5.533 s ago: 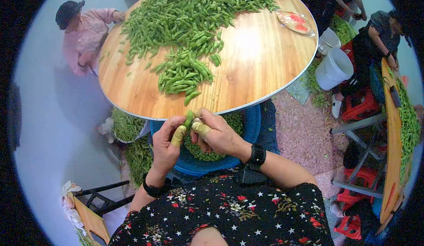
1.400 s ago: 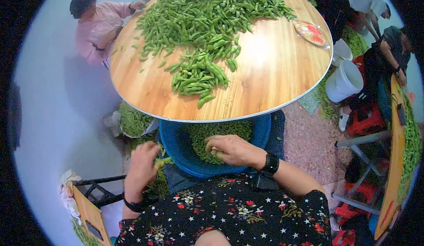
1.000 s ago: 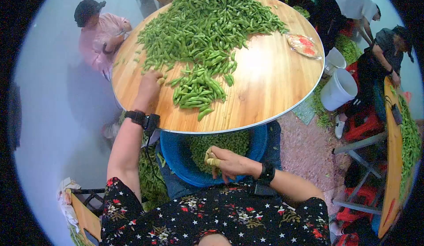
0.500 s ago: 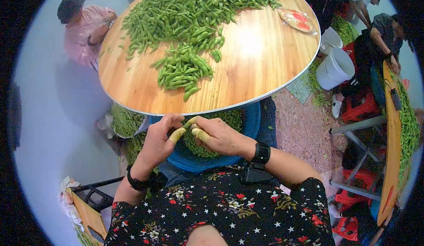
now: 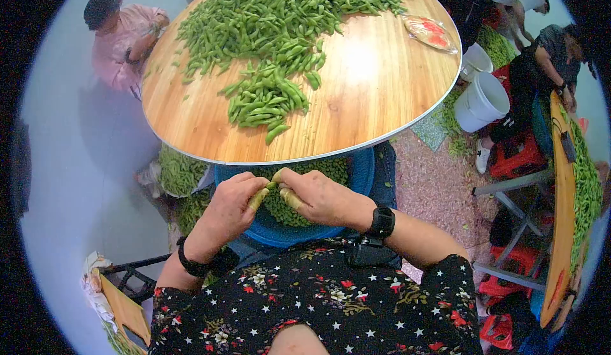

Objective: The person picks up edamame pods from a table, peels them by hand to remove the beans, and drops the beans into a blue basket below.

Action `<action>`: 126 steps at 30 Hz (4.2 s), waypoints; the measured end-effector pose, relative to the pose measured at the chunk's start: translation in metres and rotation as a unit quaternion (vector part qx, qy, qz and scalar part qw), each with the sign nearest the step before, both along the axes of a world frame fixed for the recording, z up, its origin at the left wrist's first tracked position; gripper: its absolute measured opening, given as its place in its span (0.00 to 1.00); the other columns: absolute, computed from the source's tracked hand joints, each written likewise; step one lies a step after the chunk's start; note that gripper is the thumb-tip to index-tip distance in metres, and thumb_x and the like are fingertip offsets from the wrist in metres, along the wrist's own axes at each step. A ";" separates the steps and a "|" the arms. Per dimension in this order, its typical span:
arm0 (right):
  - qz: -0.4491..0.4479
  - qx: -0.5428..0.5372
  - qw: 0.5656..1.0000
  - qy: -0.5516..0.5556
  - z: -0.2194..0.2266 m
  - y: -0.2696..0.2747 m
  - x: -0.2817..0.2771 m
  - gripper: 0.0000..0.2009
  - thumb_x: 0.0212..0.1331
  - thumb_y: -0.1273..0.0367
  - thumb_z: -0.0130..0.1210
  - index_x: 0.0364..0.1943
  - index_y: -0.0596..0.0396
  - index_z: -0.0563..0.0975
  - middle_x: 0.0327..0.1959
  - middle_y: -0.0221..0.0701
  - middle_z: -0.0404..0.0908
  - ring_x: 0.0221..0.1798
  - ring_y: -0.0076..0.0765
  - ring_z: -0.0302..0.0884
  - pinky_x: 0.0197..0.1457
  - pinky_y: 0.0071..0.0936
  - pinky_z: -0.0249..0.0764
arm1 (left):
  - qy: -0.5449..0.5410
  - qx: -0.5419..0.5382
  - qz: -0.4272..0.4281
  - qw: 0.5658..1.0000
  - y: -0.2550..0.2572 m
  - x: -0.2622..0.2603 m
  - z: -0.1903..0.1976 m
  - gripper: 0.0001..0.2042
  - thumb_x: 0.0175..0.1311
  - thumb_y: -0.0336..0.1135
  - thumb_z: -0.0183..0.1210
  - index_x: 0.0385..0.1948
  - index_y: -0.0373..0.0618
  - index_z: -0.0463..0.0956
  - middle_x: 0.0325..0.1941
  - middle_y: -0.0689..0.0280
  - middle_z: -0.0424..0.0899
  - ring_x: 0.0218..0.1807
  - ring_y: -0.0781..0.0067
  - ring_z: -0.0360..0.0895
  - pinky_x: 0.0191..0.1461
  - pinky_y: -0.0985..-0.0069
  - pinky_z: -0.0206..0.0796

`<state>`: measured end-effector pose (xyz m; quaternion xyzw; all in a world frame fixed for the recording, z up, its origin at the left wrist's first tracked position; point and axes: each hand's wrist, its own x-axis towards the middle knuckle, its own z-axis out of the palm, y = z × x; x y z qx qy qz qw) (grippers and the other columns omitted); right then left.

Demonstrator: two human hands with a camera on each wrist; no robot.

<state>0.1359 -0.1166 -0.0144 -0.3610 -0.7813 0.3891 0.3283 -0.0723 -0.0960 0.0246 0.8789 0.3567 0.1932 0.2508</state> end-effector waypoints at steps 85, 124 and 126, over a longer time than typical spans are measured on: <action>0.020 -0.118 0.993 -0.003 -0.024 0.000 -0.011 0.08 0.47 0.74 0.55 0.33 0.58 0.72 0.19 0.32 0.73 0.22 0.25 0.74 0.27 0.26 0.69 | 0.088 0.132 0.044 0.986 -0.038 -0.004 -0.022 0.07 0.49 0.28 0.58 0.31 0.42 0.74 0.25 0.60 0.72 0.29 0.59 0.74 0.33 0.65 0.68; -0.058 -0.290 0.906 0.302 0.002 -0.003 -0.004 0.08 0.69 0.66 0.42 0.44 0.56 0.66 0.26 0.28 0.75 0.18 0.19 0.68 0.18 0.18 0.65 | -0.102 0.014 0.045 0.994 0.013 0.021 -0.009 0.20 0.58 0.19 0.49 0.54 0.40 0.73 0.45 0.50 0.81 0.44 0.55 0.81 0.49 0.69 0.71; -0.063 -0.300 0.905 0.295 -0.001 -0.005 -0.009 0.08 0.69 0.66 0.42 0.43 0.56 0.66 0.25 0.28 0.74 0.18 0.19 0.68 0.18 0.18 0.65 | -0.120 -0.006 0.055 0.991 0.007 0.017 -0.013 0.21 0.57 0.18 0.50 0.54 0.40 0.73 0.44 0.50 0.81 0.43 0.56 0.81 0.47 0.70 0.72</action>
